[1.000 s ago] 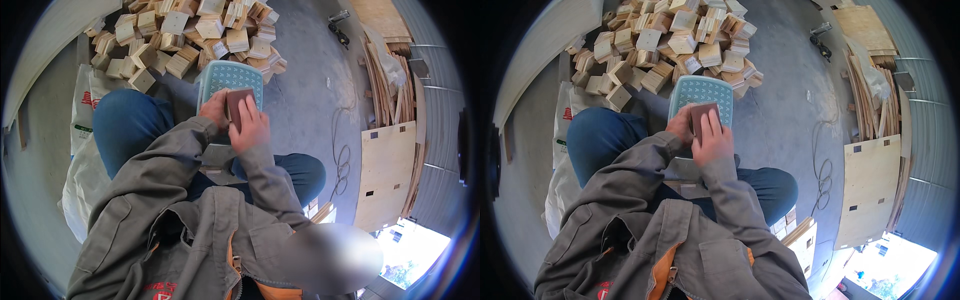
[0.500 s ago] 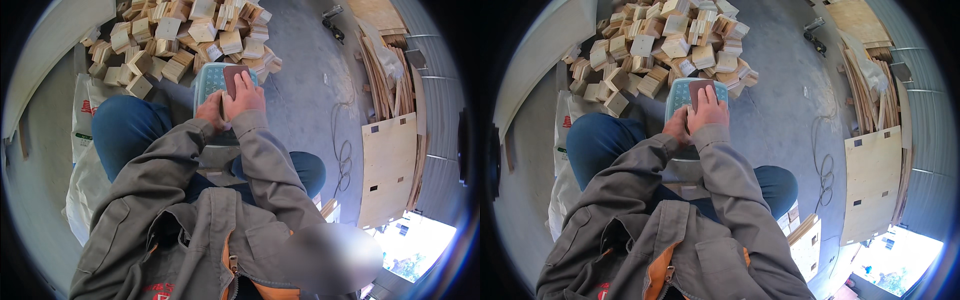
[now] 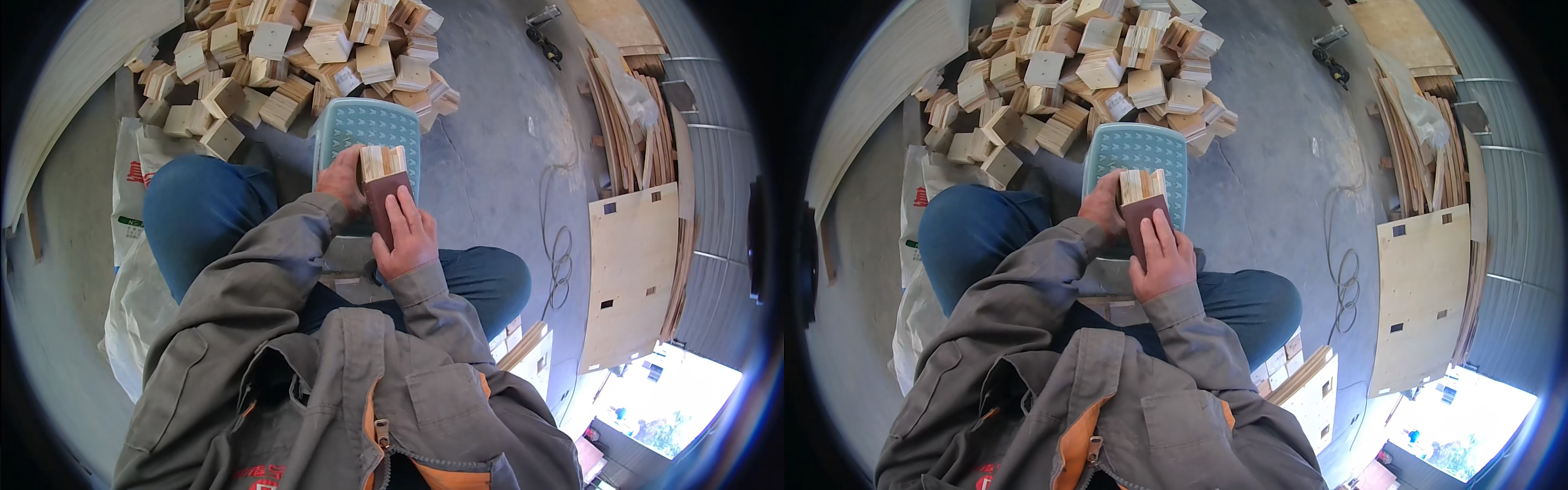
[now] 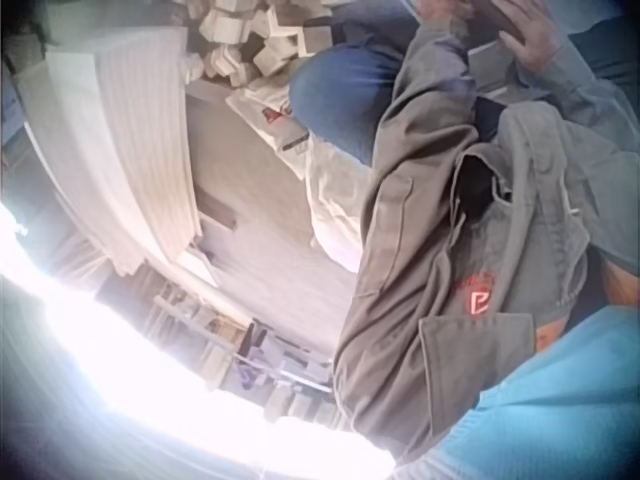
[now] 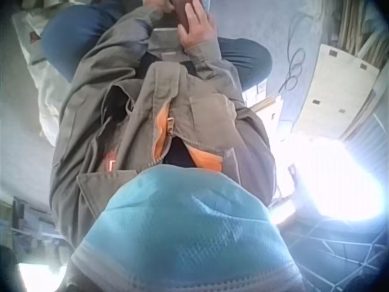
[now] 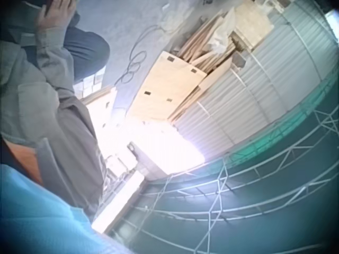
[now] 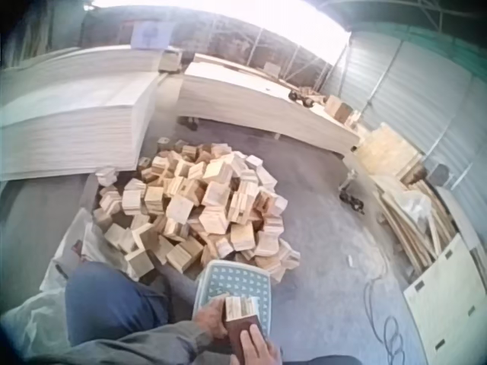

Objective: The person sits on the floor and sands small wooden blocks using a sanding block. They repeatedly rub the sanding block over the edges and faces of each piece, then place the finished block into a nearby stack.

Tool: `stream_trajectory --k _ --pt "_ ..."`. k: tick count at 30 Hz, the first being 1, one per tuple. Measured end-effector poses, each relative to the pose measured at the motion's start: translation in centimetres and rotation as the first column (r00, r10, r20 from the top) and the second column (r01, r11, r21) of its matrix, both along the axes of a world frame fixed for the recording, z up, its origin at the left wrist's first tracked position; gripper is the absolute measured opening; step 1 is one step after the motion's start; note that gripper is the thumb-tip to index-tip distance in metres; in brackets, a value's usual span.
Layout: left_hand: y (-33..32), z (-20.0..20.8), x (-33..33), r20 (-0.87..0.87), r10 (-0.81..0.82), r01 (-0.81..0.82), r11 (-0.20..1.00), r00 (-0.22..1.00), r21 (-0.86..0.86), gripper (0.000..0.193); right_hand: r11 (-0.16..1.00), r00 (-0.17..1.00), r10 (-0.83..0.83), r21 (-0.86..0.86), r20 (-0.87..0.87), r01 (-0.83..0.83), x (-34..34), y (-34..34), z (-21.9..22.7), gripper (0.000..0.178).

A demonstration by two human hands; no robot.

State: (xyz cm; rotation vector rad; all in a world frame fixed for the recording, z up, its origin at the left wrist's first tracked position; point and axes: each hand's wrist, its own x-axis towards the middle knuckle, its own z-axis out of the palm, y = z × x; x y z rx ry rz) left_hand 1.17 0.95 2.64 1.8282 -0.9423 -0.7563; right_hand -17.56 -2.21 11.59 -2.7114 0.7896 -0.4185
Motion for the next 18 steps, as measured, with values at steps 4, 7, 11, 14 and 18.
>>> stream_trajectory --k 4,7,11,14,18 --pt "-0.1 -0.9 0.0 0.139 0.040 -0.032 0.998 0.990 -0.062 0.094 0.996 0.997 -0.064 -0.055 0.034 0.066 2.2 -2.5 -1.2 0.072" --pt "-0.2 -0.9 0.2 0.109 0.035 -0.029 0.998 0.993 -0.058 0.093 0.988 0.990 -0.137 -0.065 0.043 0.139 5.6 -6.5 -1.6 0.070" --pt "-0.4 0.1 0.3 0.033 -0.006 0.005 1.000 0.999 0.028 0.099 0.972 0.973 -0.230 0.040 -0.031 0.231 7.7 -9.7 -1.3 0.070" --pt "-0.1 0.1 0.4 0.069 0.007 -0.008 1.000 0.998 0.017 0.097 0.984 0.984 -0.179 0.025 0.001 0.179 6.5 -8.8 -1.8 0.072" --pt "0.0 0.7 0.3 0.068 -0.018 0.018 1.000 0.998 -0.007 0.094 0.995 0.995 -0.100 0.004 0.017 0.100 0.1 -3.9 -1.0 0.075"
